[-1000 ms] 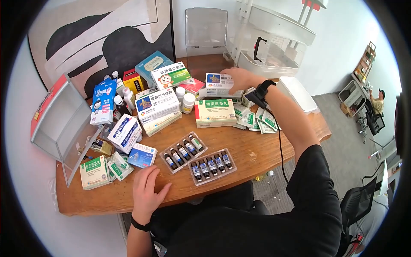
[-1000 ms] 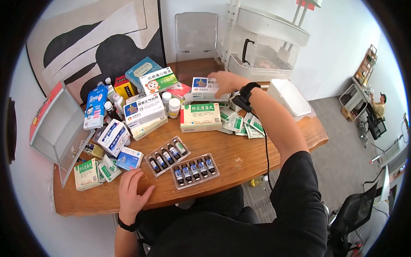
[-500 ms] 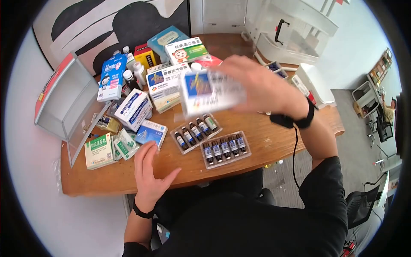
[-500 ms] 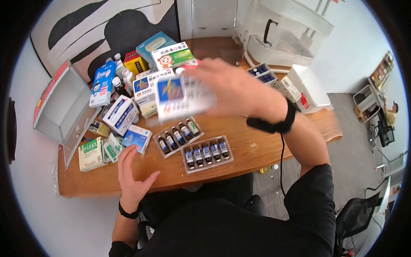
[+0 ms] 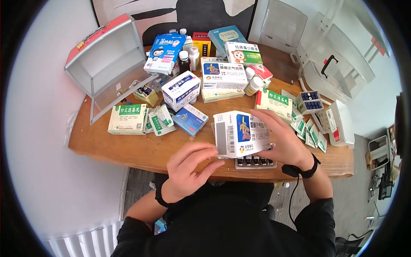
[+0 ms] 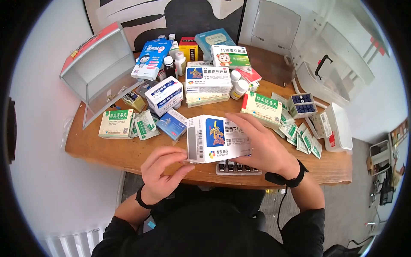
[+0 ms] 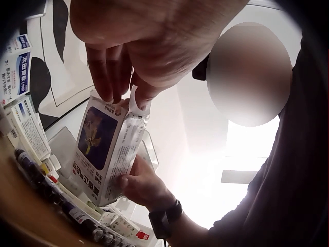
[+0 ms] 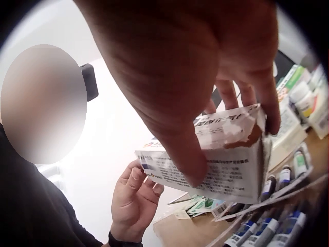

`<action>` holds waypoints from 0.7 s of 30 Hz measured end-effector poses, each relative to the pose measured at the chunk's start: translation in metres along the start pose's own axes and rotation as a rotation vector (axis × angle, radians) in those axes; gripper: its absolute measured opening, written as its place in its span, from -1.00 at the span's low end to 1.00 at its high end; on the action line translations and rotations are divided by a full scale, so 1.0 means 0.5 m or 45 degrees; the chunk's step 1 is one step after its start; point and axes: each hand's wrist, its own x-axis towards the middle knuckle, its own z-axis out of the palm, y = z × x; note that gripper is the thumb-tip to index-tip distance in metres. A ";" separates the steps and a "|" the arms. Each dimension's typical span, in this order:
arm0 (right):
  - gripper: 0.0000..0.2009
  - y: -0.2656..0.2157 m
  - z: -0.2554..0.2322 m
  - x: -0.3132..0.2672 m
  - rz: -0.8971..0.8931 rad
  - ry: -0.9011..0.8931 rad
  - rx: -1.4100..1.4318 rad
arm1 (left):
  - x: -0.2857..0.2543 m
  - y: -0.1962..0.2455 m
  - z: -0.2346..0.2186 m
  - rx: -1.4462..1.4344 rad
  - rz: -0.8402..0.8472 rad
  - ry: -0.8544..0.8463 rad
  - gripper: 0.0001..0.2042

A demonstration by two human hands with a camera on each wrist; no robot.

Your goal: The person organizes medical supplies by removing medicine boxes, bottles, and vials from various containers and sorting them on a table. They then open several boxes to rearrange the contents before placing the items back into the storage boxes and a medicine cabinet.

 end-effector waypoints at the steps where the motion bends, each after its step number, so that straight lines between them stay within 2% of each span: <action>1: 0.03 0.005 0.002 -0.004 -0.004 -0.003 -0.005 | 0.002 0.001 0.001 -0.031 -0.048 0.022 -0.58; 3: 0.04 0.016 0.006 -0.013 0.063 -0.021 0.204 | 0.017 -0.010 -0.009 -0.022 -0.003 0.003 -0.56; 4: 0.04 0.011 0.000 -0.013 0.182 -0.094 0.379 | 0.024 -0.015 -0.015 -0.014 0.041 -0.022 -0.54; 5: 0.04 0.015 0.001 -0.011 0.183 -0.088 0.375 | 0.027 -0.016 -0.019 -0.018 0.047 -0.023 -0.54; 7: 0.04 0.028 0.001 -0.008 0.256 -0.173 0.778 | 0.034 -0.019 -0.023 -0.078 -0.022 -0.042 -0.46; 8: -0.05 0.019 -0.007 -0.004 0.253 -0.190 0.773 | 0.035 -0.025 -0.030 -0.060 -0.029 -0.103 -0.28; 9: -0.05 0.025 -0.003 -0.001 0.265 -0.174 0.769 | 0.041 -0.025 -0.030 -0.076 -0.020 -0.112 -0.28; 11: -0.23 0.044 0.012 0.008 0.352 -0.224 1.154 | 0.065 -0.021 -0.028 0.101 -0.126 -0.096 -0.09; 12: -0.37 0.034 0.005 0.013 0.296 -0.251 1.057 | 0.068 -0.035 -0.035 0.119 -0.165 -0.198 0.05; 13: -0.37 0.029 0.001 0.017 0.309 -0.233 1.053 | 0.073 -0.045 -0.035 0.102 -0.157 -0.208 0.05; 16: -0.34 0.019 -0.005 0.025 0.537 -0.339 1.016 | 0.088 -0.065 -0.028 -0.259 -0.408 -0.219 -0.04; 17: -0.34 0.017 -0.006 0.028 0.546 -0.321 1.018 | 0.088 -0.075 -0.028 -0.270 -0.401 -0.233 -0.04; 19: -0.32 0.017 -0.006 0.034 0.544 -0.440 1.049 | 0.083 -0.101 -0.030 -0.574 -0.595 -0.381 -0.09; 20: -0.26 0.020 -0.002 0.035 0.537 -0.452 1.065 | 0.074 -0.103 -0.035 -0.609 -0.738 -0.385 -0.18; 21: -0.26 0.013 -0.007 0.034 0.533 -0.445 1.069 | 0.072 -0.110 -0.036 -0.605 -0.734 -0.392 -0.18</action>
